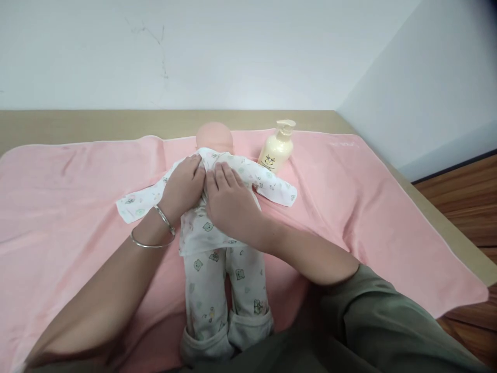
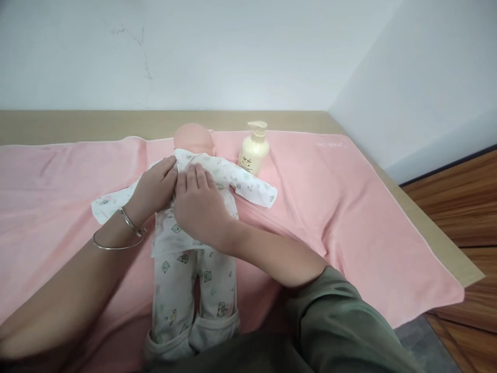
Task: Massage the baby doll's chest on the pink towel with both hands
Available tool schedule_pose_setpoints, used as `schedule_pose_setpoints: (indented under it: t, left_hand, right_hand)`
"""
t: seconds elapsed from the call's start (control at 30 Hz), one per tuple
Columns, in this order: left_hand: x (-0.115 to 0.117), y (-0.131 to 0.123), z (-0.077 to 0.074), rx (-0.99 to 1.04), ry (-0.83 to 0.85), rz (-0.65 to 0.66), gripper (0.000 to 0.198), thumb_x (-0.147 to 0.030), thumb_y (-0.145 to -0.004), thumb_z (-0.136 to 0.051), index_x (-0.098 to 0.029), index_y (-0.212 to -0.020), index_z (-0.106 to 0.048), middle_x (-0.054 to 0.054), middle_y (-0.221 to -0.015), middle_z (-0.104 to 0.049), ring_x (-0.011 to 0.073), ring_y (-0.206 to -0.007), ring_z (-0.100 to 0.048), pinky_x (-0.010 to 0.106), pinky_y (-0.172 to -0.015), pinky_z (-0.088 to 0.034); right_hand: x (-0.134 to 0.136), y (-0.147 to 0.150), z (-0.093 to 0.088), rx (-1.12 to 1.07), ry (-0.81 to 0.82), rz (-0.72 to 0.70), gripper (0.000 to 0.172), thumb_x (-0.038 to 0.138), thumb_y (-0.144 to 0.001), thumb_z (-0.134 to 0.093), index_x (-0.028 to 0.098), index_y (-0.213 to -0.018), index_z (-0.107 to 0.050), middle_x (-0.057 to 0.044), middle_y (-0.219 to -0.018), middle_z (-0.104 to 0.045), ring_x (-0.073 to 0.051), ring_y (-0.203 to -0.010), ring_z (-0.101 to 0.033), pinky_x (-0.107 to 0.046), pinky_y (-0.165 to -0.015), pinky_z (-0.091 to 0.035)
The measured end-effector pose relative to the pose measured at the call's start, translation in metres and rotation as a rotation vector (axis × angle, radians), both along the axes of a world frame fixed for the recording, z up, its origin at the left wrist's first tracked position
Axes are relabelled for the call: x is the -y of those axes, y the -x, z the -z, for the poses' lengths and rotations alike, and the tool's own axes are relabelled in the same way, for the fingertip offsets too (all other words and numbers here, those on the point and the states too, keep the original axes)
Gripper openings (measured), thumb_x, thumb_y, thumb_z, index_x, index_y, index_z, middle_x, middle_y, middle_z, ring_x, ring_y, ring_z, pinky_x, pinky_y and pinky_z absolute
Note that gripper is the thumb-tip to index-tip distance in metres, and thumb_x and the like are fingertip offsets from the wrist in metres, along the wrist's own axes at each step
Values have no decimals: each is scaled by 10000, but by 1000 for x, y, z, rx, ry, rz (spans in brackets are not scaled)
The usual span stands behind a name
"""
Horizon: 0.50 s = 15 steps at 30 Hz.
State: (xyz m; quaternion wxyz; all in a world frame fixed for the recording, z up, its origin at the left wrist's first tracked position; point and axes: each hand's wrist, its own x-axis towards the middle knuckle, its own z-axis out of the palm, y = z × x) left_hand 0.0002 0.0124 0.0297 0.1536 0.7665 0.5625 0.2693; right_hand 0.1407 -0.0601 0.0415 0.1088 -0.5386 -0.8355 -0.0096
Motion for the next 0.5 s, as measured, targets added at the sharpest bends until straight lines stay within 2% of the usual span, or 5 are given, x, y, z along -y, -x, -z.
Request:
schedule_pose_setpoints:
  t: [0.1,0.17,0.27,0.4,0.5]
  left_hand:
    - [3,-4,4,-56,-45,22,387,-256,-986,-259,-174,-1070,-628,192,-1203,-701,341,-1225,-639,540,-1184,-479]
    - [12,-9,1,-121,-71,38,448,-262,-991,-254,-105,-1184,-626,238,-1313,-658,377,-1345,-576,584,-1231,-422]
    - [31,-14,-9,-182,-72,76,513,-316,-1010,-294,-64,-1350,-583,248,-1465,-578,411,-1473,-462,628,-1268,-361]
    - [38,-13,-17,-155,-51,129,406,-287,-985,-353,-165,-1184,-685,185,-1283,-673,383,-1347,-575,595,-1220,-439]
    - [25,-9,-9,-33,-13,89,337,-270,-939,-403,-204,-1097,-693,134,-1237,-695,346,-1332,-586,557,-1228,-459]
  right_hand:
    - [-6,-3,-2,-40,14,-24,595,208,-1051,-396,-48,-1587,-406,-275,-1688,-376,-370,-1615,-328,-526,-1351,-277]
    - [-22,-12,-2,-73,31,31,581,194,-1053,-344,-53,-1572,-429,-258,-1670,-425,-342,-1599,-370,-511,-1347,-298]
    - [-49,-29,0,-43,34,78,577,155,-1056,-245,-120,-1509,-474,-305,-1610,-485,-352,-1564,-424,-520,-1345,-287]
    - [-64,-40,5,-31,37,55,610,215,-1080,-253,-168,-1536,-386,-346,-1636,-418,-387,-1589,-362,-537,-1349,-252]
    - [-54,-36,2,-34,69,42,629,255,-1088,-287,-130,-1584,-331,-334,-1672,-365,-400,-1608,-322,-548,-1342,-263]
